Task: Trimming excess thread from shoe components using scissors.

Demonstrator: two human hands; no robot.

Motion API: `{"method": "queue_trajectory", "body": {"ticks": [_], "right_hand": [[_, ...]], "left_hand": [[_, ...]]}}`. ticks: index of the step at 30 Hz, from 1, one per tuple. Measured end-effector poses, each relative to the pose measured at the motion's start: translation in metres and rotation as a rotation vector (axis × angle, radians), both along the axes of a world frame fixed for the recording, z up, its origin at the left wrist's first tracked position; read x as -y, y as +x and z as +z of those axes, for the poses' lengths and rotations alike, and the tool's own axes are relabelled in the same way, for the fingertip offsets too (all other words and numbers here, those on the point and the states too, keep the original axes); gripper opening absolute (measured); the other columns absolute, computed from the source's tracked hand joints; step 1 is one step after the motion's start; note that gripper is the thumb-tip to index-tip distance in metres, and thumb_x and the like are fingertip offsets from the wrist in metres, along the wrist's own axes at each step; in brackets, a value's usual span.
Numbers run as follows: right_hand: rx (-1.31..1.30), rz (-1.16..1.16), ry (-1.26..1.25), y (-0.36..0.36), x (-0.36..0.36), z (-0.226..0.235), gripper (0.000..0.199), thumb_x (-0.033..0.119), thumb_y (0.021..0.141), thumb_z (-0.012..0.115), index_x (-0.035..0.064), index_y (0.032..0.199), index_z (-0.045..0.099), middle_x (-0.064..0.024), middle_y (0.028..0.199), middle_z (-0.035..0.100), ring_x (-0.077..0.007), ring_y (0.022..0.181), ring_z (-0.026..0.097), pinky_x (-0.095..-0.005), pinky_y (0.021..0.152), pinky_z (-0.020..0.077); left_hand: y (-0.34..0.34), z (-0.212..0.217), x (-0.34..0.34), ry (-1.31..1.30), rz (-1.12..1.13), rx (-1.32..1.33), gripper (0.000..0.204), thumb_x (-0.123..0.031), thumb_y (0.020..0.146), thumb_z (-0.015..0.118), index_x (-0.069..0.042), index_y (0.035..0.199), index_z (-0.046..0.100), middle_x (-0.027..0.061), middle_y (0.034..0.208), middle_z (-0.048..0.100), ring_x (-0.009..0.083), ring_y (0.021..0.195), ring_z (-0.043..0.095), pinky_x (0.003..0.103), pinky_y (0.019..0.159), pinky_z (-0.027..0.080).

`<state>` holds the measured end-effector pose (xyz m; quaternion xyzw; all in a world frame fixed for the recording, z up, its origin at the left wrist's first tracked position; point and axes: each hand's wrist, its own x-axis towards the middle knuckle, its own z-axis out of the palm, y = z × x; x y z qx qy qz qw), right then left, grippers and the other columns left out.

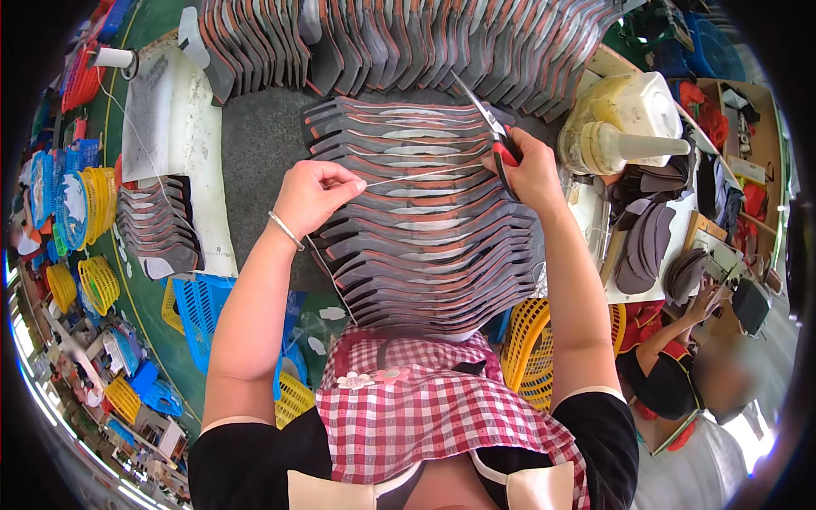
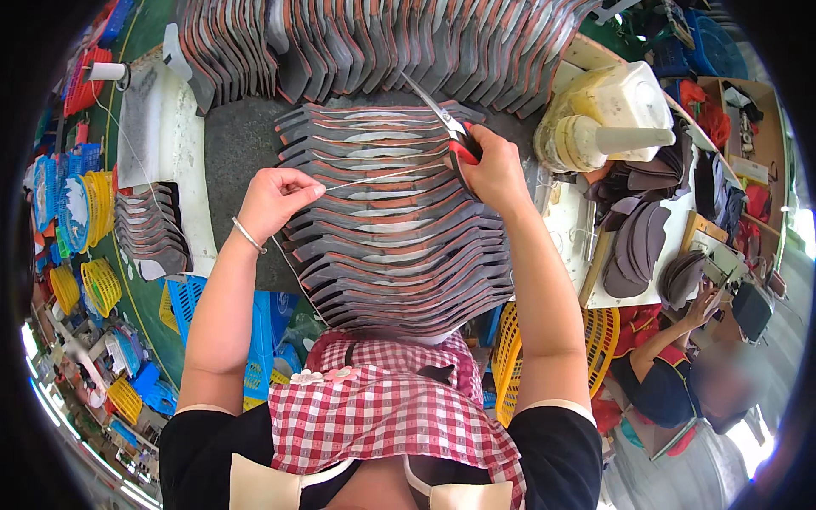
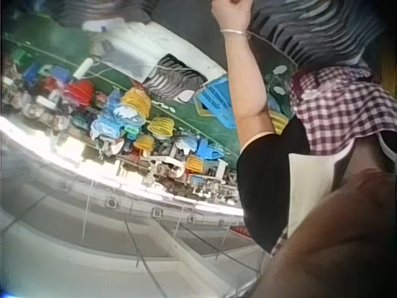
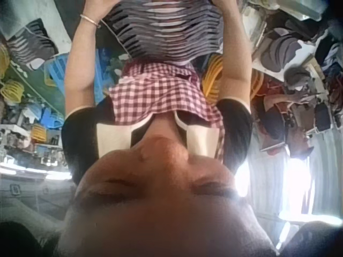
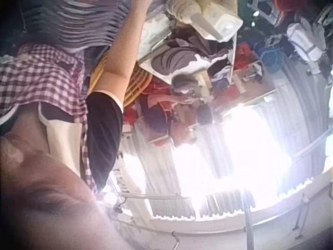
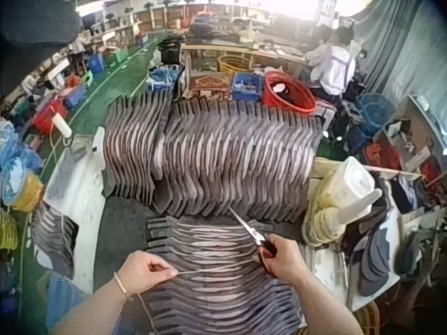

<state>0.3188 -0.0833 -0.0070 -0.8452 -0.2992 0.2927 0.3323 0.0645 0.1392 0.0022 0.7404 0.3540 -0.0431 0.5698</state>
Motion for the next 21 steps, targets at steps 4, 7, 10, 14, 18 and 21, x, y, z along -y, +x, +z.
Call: {"method": "queue_trajectory", "body": {"ticks": [4, 7, 10, 14, 18, 21], "right_hand": [[-0.036, 0.011, 0.004, 0.003, -0.008, -0.010, 0.039, 0.016, 0.077, 0.082, -0.0024, 0.106, 0.064, -0.0106, 0.078, 0.063, -0.0160, 0.069, 0.049, -0.0301, 0.070, 0.0470], [0.017, 0.118, -0.080, 0.004, -0.014, -0.008, 0.033, 0.020, 0.084, 0.075, 0.0000, 0.108, 0.065, -0.0213, 0.088, 0.069, -0.0393, 0.081, 0.066, -0.0387, 0.073, 0.0510], [0.084, 0.176, -0.048, 0.007, -0.012, -0.010, 0.033, 0.018, 0.081, 0.075, 0.0022, 0.108, 0.065, -0.0208, 0.088, 0.069, -0.0405, 0.084, 0.066, -0.0417, 0.074, 0.0517], [0.285, 0.292, -0.062, 0.009, -0.014, -0.013, 0.036, 0.021, 0.076, 0.078, 0.0067, 0.106, 0.065, -0.0172, 0.086, 0.070, -0.0385, 0.084, 0.067, -0.0465, 0.072, 0.0520], [0.411, 0.332, -0.064, 0.011, -0.019, 0.005, 0.037, 0.025, 0.076, 0.078, 0.0071, 0.106, 0.065, -0.0152, 0.091, 0.069, -0.0374, 0.087, 0.066, -0.0448, 0.074, 0.0520], [0.418, 0.434, -0.005, -0.007, -0.031, 0.033, 0.038, 0.030, 0.076, 0.077, 0.0064, 0.104, 0.066, -0.0129, 0.095, 0.069, -0.0358, 0.089, 0.066, -0.0432, 0.075, 0.0522]], "left_hand": [[0.005, 0.002, -0.007, 0.006, -0.045, -0.161, 0.019, -0.020, 0.081, 0.079, -0.002, 0.087, 0.076, 0.0007, 0.065, 0.066, 0.0036, 0.063, 0.058, 0.023, 0.061, 0.047], [0.013, 0.005, -0.009, 0.083, -0.056, -0.195, 0.017, -0.016, 0.082, 0.078, 0.000, 0.081, 0.073, -0.0049, 0.059, 0.057, 0.0016, 0.056, 0.046, 0.022, 0.052, 0.036], [0.027, 0.004, -0.017, 0.219, -0.108, -0.196, 0.021, -0.021, 0.079, 0.079, -0.001, 0.076, 0.071, -0.0017, 0.057, 0.056, 0.0039, 0.054, 0.048, 0.024, 0.052, 0.038], [0.042, -0.001, -0.031, 0.330, -0.224, -0.230, 0.032, -0.033, 0.073, 0.081, -0.003, 0.071, 0.069, 0.0073, 0.061, 0.064, 0.0169, 0.057, 0.062, 0.031, 0.059, 0.049], [0.059, -0.005, -0.042, 0.329, -0.382, -0.507, 0.038, -0.040, 0.070, 0.083, -0.004, 0.072, 0.070, 0.0113, 0.070, 0.069, 0.0234, 0.069, 0.069, 0.034, 0.068, 0.053], [0.056, -0.012, -0.050, 0.352, -0.421, -0.541, 0.043, -0.043, 0.068, 0.085, -0.005, 0.068, 0.067, 0.0100, 0.064, 0.066, 0.0209, 0.064, 0.066, 0.032, 0.064, 0.051]]}}
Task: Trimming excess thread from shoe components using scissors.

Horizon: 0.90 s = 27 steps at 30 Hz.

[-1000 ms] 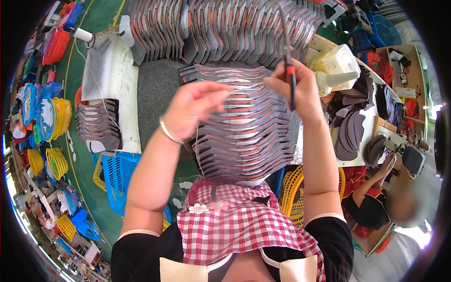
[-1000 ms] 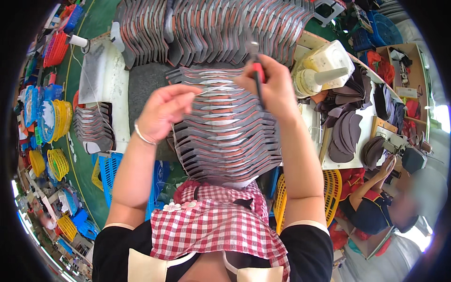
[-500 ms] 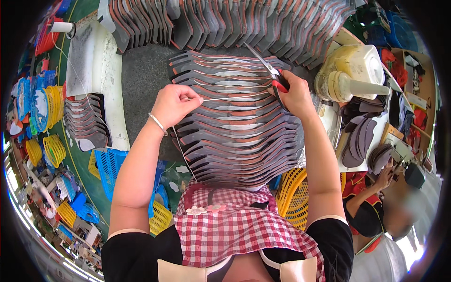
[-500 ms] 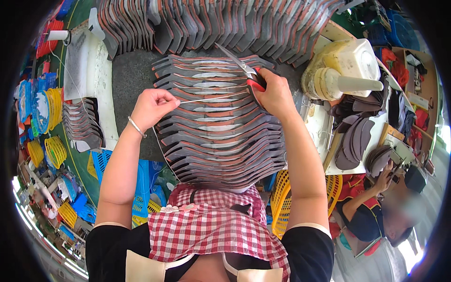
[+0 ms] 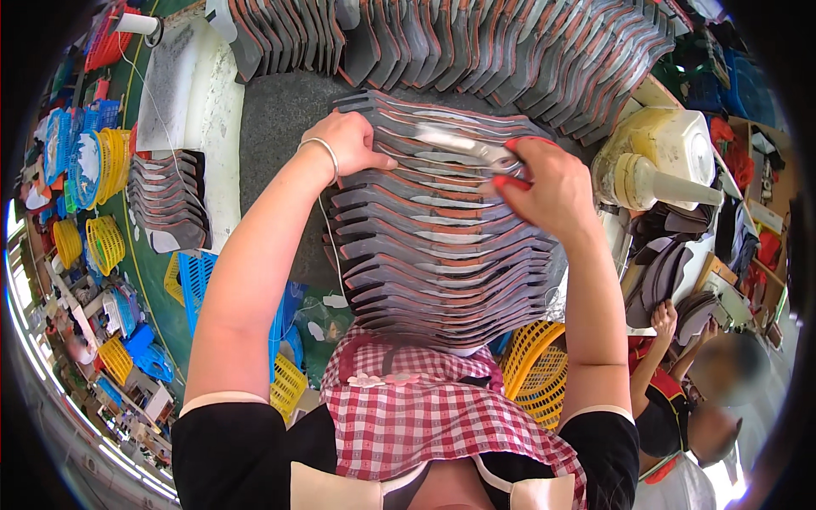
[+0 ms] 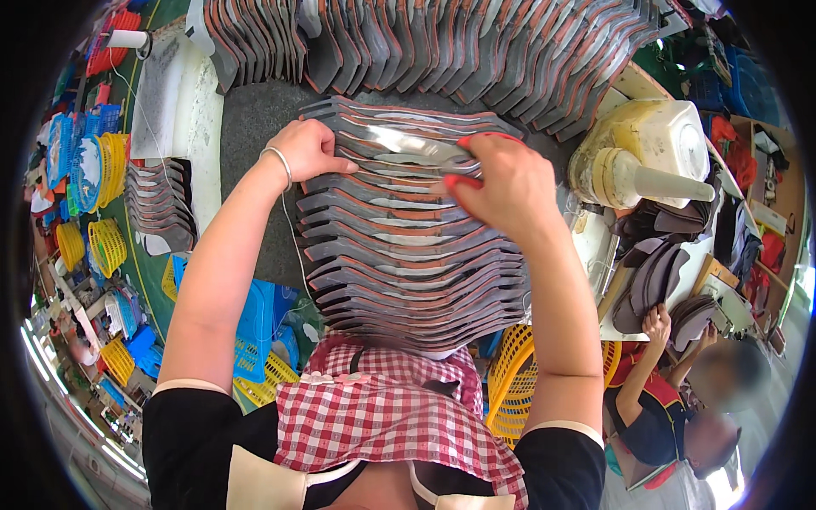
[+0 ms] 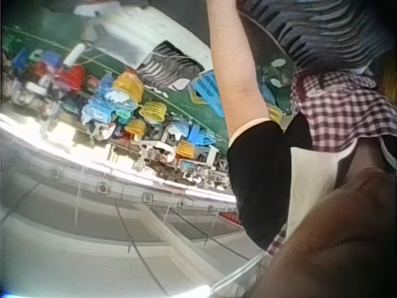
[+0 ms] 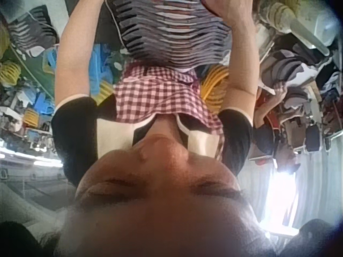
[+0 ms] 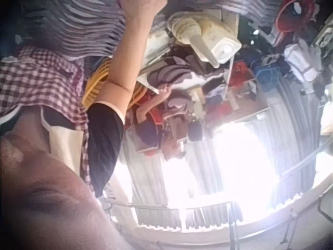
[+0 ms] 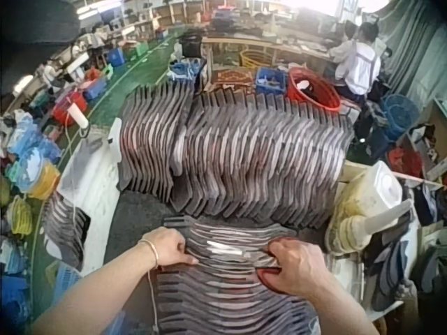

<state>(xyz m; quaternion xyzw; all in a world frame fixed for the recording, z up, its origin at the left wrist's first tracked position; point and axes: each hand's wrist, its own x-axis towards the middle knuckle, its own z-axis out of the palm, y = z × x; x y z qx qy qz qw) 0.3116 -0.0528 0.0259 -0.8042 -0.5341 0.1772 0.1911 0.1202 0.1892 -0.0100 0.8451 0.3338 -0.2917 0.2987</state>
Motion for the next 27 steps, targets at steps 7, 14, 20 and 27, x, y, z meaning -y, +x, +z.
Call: {"method": "queue_trajectory", "body": {"ticks": [7, 14, 20, 27], "right_hand": [[0.068, 0.202, -0.160, -0.026, -0.030, 0.008, 0.047, 0.039, 0.070, 0.081, 0.0042, 0.098, 0.069, -0.0118, 0.088, 0.069, -0.0297, 0.087, 0.068, -0.0411, 0.073, 0.0534], [0.194, 0.268, -0.327, -0.030, -0.046, 0.017, 0.042, 0.043, 0.071, 0.080, 0.0073, 0.090, 0.072, -0.0124, 0.078, 0.070, -0.0317, 0.077, 0.070, -0.0417, 0.066, 0.0545], [-0.442, -0.128, -0.067, -0.031, -0.025, 0.001, 0.036, 0.031, 0.075, 0.083, 0.0025, 0.092, 0.069, -0.0067, 0.078, 0.071, -0.0194, 0.074, 0.069, -0.0337, 0.067, 0.0534], [-1.121, -0.376, 0.179, -0.023, 0.007, -0.016, 0.023, 0.009, 0.077, 0.082, 0.0038, 0.087, 0.062, 0.0018, 0.074, 0.062, -0.0059, 0.070, 0.055, -0.0230, 0.067, 0.0472]], "left_hand": [[-0.025, -0.011, -0.021, -0.336, 0.073, 0.177, 0.016, -0.017, 0.082, 0.073, -0.001, 0.083, 0.071, -0.0007, 0.071, 0.067, 0.0074, 0.066, 0.057, 0.026, 0.064, 0.048], [-0.034, -0.008, -0.017, -0.259, 0.118, 0.212, 0.016, -0.017, 0.079, 0.071, -0.003, 0.086, 0.073, 0.0041, 0.076, 0.070, 0.0120, 0.071, 0.063, 0.028, 0.070, 0.051], [-0.026, 0.023, 0.044, -0.512, 0.438, 0.610, 0.011, -0.011, 0.090, 0.068, -0.001, 0.094, 0.069, -0.0014, 0.082, 0.065, 0.0052, 0.075, 0.058, 0.022, 0.069, 0.048], [-0.017, 0.027, 0.081, -0.676, 0.407, 0.614, 0.015, -0.014, 0.091, 0.071, 0.001, 0.094, 0.069, -0.0017, 0.082, 0.065, 0.0051, 0.076, 0.058, 0.022, 0.070, 0.049]]}}
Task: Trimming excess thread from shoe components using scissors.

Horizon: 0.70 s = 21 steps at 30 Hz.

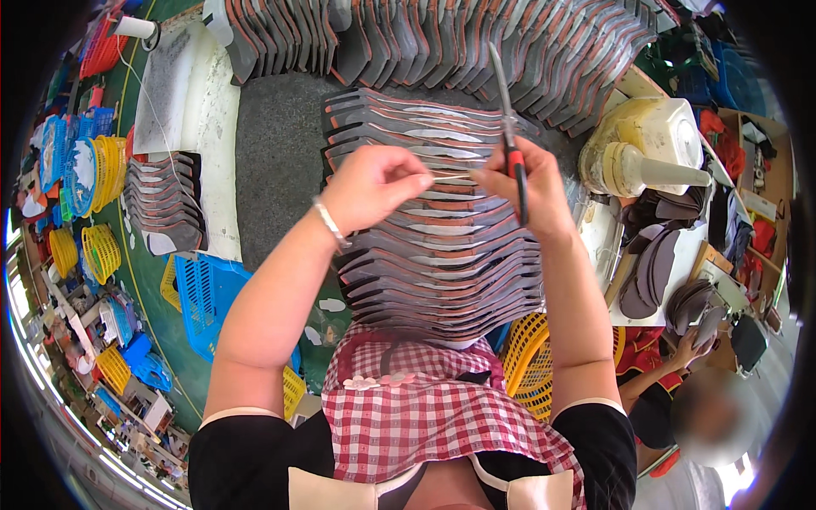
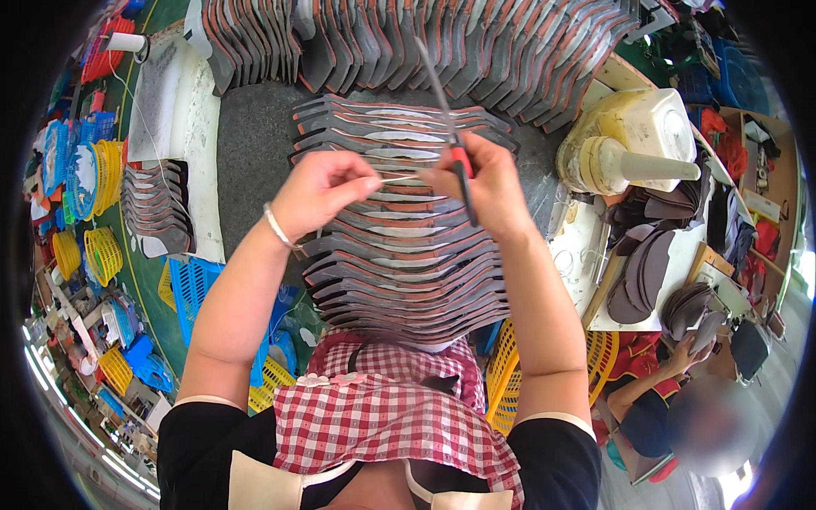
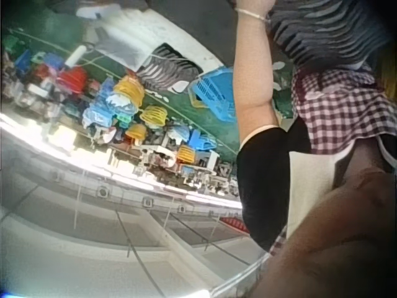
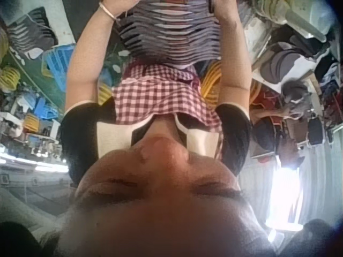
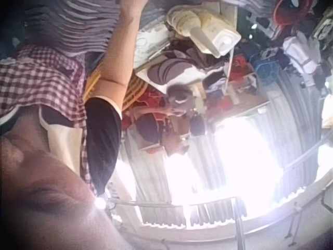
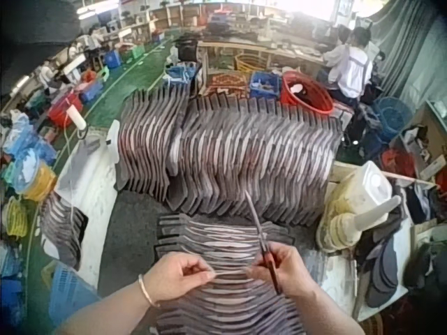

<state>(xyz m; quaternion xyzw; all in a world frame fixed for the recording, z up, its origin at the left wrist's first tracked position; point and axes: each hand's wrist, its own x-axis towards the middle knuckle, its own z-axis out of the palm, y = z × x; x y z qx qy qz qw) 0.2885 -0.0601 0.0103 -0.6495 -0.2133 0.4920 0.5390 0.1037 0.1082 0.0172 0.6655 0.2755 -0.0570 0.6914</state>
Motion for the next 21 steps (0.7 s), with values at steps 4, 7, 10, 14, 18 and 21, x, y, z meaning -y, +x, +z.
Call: {"method": "queue_trajectory", "body": {"ticks": [4, 7, 10, 14, 18, 21], "right_hand": [[0.294, 0.070, -0.219, 0.031, 0.034, -0.009, 0.024, 0.010, 0.076, 0.079, -0.0002, 0.092, 0.065, -0.0031, 0.075, 0.064, -0.0104, 0.068, 0.049, -0.0268, 0.067, 0.0455], [0.510, 0.129, -0.254, 0.031, 0.034, -0.014, 0.035, 0.013, 0.077, 0.078, -0.0017, 0.106, 0.065, -0.0187, 0.081, 0.066, -0.0256, 0.068, 0.059, -0.0355, 0.071, 0.0488], [0.662, 0.198, -0.310, 0.029, 0.027, -0.019, 0.032, 0.014, 0.079, 0.076, -0.0020, 0.104, 0.065, -0.0224, 0.085, 0.068, -0.0368, 0.075, 0.064, -0.0375, 0.071, 0.0496], [0.795, 0.296, -0.324, 0.032, 0.019, -0.019, 0.033, 0.015, 0.077, 0.076, 0.0020, 0.105, 0.066, -0.0206, 0.087, 0.068, -0.0412, 0.083, 0.065, -0.0451, 0.072, 0.0505], [0.970, 0.349, -0.361, 0.035, 0.018, -0.022, 0.035, 0.019, 0.074, 0.079, 0.0053, 0.104, 0.066, -0.0170, 0.088, 0.070, -0.0387, 0.084, 0.066, -0.0461, 0.072, 0.0515], [1.115, 0.390, -0.438, 0.034, 0.012, -0.009, 0.036, 0.022, 0.072, 0.081, 0.0066, 0.101, 0.066, -0.0141, 0.091, 0.070, -0.0363, 0.085, 0.067, -0.0443, 0.073, 0.0527]], "left_hand": [[-0.037, 0.001, -0.033, 0.108, -0.032, -0.174, 0.015, -0.016, 0.089, 0.073, -0.001, 0.087, 0.070, -0.0028, 0.073, 0.064, 0.0044, 0.065, 0.055, 0.022, 0.062, 0.047], [-0.043, 0.002, -0.036, 0.223, -0.085, -0.311, 0.014, -0.014, 0.087, 0.073, -0.001, 0.082, 0.070, -0.0030, 0.068, 0.064, 0.0042, 0.060, 0.054, 0.022, 0.057, 0.045], [-0.037, -0.004, -0.038, 0.367, -0.178, -0.312, 0.016, -0.015, 0.084, 0.074, -0.001, 0.078, 0.070, -0.0014, 0.064, 0.064, 0.0049, 0.057, 0.054, 0.023, 0.055, 0.044], [-0.019, 0.000, -0.043, 0.488, -0.207, -0.358, 0.020, -0.019, 0.081, 0.076, -0.002, 0.075, 0.069, 0.0018, 0.062, 0.064, 0.0068, 0.056, 0.056, 0.024, 0.055, 0.045], [-0.007, -0.010, -0.053, 0.573, -0.243, -0.389, 0.025, -0.025, 0.078, 0.078, -0.003, 0.072, 0.069, 0.0045, 0.060, 0.064, 0.0104, 0.055, 0.058, 0.027, 0.055, 0.045], [-0.004, -0.018, -0.054, 0.607, -0.287, -0.409, 0.028, -0.028, 0.076, 0.079, -0.003, 0.070, 0.068, 0.0052, 0.060, 0.063, 0.0121, 0.055, 0.059, 0.028, 0.056, 0.046]]}}
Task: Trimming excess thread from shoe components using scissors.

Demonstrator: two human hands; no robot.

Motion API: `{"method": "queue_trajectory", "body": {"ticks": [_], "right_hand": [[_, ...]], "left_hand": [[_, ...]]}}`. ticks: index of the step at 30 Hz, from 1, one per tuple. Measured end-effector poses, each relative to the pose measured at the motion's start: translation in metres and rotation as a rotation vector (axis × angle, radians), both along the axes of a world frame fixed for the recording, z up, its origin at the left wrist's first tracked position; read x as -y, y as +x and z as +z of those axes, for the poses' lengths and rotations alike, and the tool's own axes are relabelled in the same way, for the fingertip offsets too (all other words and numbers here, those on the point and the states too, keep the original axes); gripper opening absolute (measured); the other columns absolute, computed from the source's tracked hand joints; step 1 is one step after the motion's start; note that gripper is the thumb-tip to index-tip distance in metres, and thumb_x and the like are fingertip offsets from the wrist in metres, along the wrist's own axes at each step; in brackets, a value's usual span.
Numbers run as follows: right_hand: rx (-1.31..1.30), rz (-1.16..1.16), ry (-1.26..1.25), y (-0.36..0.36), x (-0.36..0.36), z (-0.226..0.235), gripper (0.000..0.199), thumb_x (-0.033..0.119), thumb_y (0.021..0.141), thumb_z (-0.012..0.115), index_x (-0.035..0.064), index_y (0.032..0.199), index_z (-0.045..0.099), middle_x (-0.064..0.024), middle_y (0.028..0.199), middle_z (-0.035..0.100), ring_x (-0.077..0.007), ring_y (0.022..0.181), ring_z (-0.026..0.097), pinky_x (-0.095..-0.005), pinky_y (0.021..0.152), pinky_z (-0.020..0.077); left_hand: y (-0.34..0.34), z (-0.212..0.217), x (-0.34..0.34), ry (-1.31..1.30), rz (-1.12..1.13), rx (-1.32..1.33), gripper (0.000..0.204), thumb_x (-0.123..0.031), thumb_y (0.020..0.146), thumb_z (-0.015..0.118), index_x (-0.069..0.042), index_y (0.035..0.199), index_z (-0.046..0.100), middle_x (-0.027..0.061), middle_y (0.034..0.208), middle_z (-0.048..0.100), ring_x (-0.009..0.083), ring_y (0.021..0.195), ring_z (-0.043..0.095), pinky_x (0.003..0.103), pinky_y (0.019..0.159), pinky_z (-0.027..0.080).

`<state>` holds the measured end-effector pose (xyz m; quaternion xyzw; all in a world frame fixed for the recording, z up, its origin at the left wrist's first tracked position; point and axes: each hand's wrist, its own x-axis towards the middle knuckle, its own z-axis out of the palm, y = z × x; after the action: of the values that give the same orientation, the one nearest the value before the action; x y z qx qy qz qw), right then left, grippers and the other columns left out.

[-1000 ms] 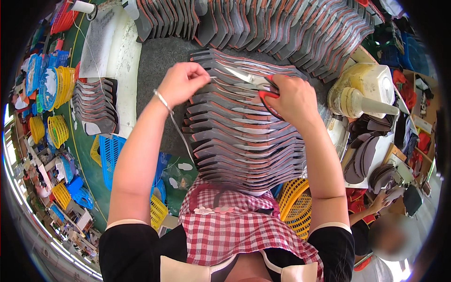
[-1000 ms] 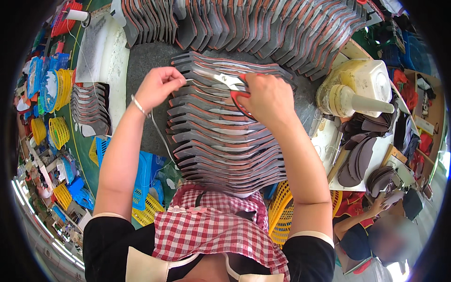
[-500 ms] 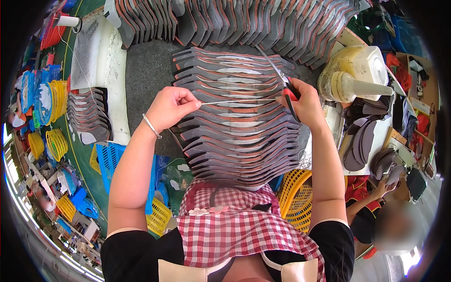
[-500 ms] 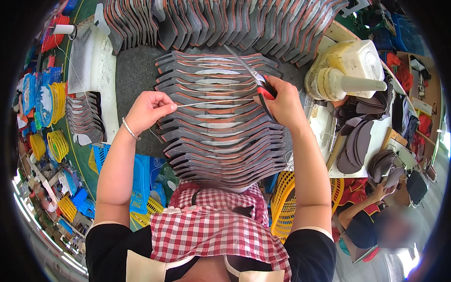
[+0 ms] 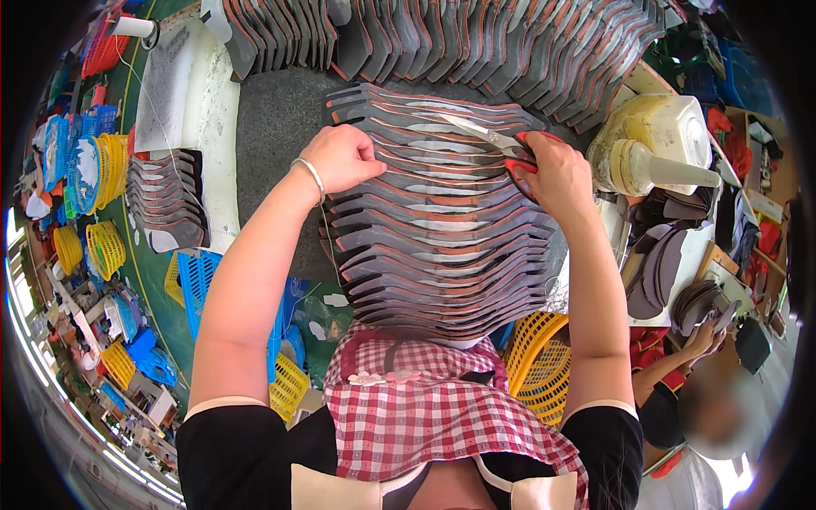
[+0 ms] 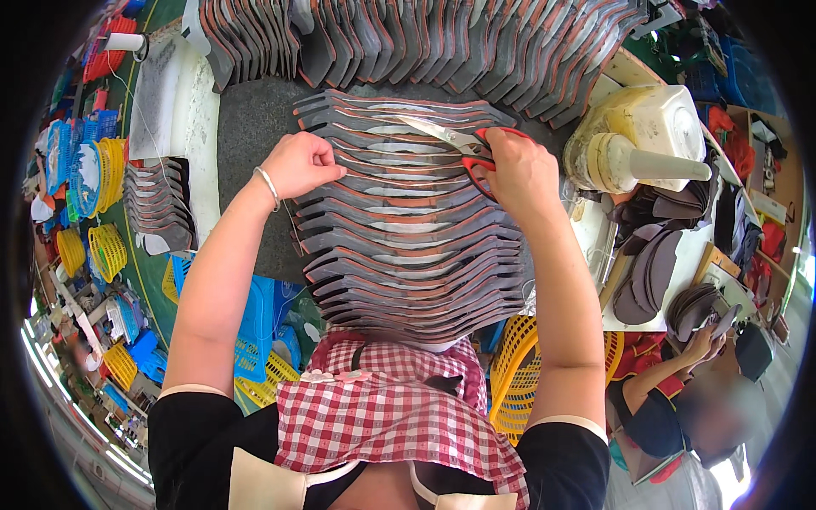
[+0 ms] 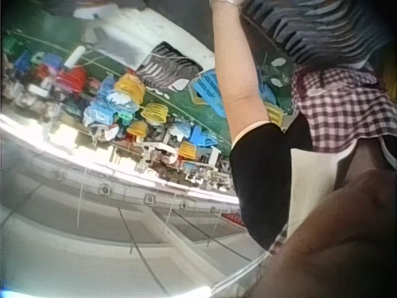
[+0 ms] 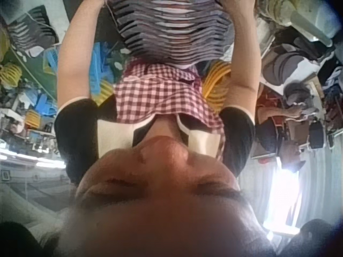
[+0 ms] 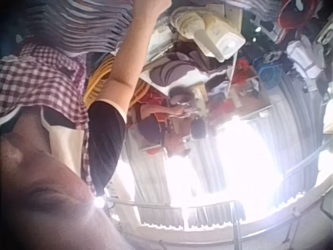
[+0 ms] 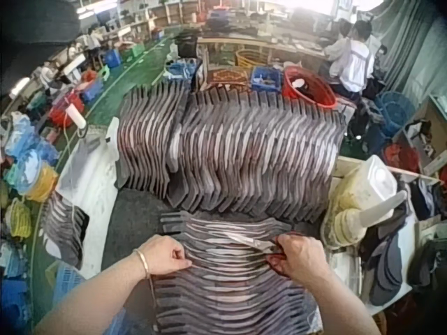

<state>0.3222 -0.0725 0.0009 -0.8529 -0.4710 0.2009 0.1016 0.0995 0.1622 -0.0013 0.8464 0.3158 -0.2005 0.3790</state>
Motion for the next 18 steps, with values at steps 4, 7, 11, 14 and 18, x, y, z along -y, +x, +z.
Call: {"method": "queue_trajectory", "body": {"ticks": [4, 7, 11, 14, 18], "right_hand": [[0.041, 0.165, 0.206, -0.020, -0.011, 0.026, 0.040, 0.033, 0.072, 0.080, 0.0068, 0.100, 0.067, -0.0126, 0.090, 0.070, -0.0325, 0.085, 0.068, -0.0421, 0.072, 0.0538], [0.056, 0.299, 0.149, -0.037, -0.027, 0.037, 0.044, 0.041, 0.071, 0.079, 0.0068, 0.096, 0.069, -0.0105, 0.085, 0.070, -0.0289, 0.082, 0.069, -0.0405, 0.069, 0.0546], [0.079, 0.360, 0.055, -0.045, -0.042, 0.038, 0.035, 0.037, 0.071, 0.079, 0.0064, 0.084, 0.070, -0.0100, 0.076, 0.069, -0.0293, 0.077, 0.070, -0.0408, 0.066, 0.0548], [0.083, 0.398, 0.026, -0.050, -0.050, 0.038, 0.033, 0.036, 0.072, 0.078, 0.0064, 0.083, 0.070, -0.0105, 0.076, 0.070, -0.0300, 0.075, 0.070, -0.0403, 0.065, 0.0550], [0.098, 0.398, -0.100, -0.048, -0.053, 0.043, 0.032, 0.036, 0.075, 0.076, 0.0062, 0.084, 0.071, -0.0113, 0.076, 0.071, -0.0314, 0.075, 0.071, -0.0402, 0.067, 0.0558]], "left_hand": [[0.000, -0.002, -0.003, 0.142, -0.083, -0.055, 0.030, -0.030, 0.075, 0.080, -0.003, 0.070, 0.068, 0.0057, 0.060, 0.063, 0.0128, 0.057, 0.060, 0.029, 0.059, 0.048], [-0.007, 0.005, -0.015, 0.023, -0.062, -0.098, 0.026, -0.028, 0.075, 0.079, -0.004, 0.075, 0.071, 0.0070, 0.067, 0.067, 0.0157, 0.066, 0.064, 0.031, 0.066, 0.051], [-0.023, -0.001, -0.024, -0.222, 0.066, -0.015, 0.020, -0.023, 0.076, 0.076, -0.003, 0.082, 0.073, 0.0072, 0.074, 0.071, 0.0167, 0.072, 0.068, 0.031, 0.072, 0.053], [-0.026, -0.004, -0.023, -0.226, 0.094, 0.008, 0.019, -0.021, 0.076, 0.074, -0.003, 0.084, 0.074, 0.0073, 0.075, 0.071, 0.0168, 0.071, 0.067, 0.031, 0.072, 0.053], [-0.029, -0.002, -0.020, -0.203, 0.091, 0.029, 0.011, -0.011, 0.083, 0.071, -0.001, 0.084, 0.070, 0.0011, 0.070, 0.065, 0.0066, 0.063, 0.058, 0.024, 0.059, 0.048]]}}
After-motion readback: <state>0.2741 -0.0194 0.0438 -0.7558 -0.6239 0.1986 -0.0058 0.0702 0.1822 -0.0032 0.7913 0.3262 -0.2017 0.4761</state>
